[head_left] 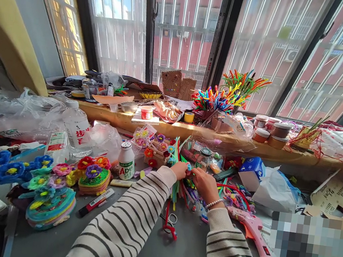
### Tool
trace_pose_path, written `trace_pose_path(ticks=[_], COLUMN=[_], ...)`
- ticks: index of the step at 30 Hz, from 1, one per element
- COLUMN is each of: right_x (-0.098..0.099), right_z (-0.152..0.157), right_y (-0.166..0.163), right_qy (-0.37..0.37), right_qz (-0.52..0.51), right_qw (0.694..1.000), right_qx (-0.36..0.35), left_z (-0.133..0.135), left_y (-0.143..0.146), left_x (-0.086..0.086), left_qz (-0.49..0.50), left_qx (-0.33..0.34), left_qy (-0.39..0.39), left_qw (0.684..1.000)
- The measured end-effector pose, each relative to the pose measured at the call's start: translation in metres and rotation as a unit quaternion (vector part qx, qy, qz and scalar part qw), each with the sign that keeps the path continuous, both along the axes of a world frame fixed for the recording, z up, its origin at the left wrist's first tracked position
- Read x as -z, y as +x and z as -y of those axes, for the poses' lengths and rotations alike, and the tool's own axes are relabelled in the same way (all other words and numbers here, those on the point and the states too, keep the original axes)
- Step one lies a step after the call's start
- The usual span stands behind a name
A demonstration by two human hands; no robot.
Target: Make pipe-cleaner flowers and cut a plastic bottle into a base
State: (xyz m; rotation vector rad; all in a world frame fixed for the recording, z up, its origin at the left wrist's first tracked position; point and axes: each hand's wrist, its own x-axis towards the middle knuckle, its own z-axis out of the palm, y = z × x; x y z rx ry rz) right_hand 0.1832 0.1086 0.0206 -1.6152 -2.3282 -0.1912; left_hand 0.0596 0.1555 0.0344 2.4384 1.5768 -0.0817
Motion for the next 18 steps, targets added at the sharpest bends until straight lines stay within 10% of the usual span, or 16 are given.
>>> trace_pose_path(ticks=[18], right_x=[0.003], right_z=[-0.008], right_y=[0.002], right_qy=[0.028], right_qz=[-0.155], right_qw=[0.987], right_qx=[0.013], left_z=[-0.001], left_y=[0.006], left_x=[0.016], left_qz=[0.159], left_qx=[-0.049], left_qy=[-0.012], left_qw=[0.986])
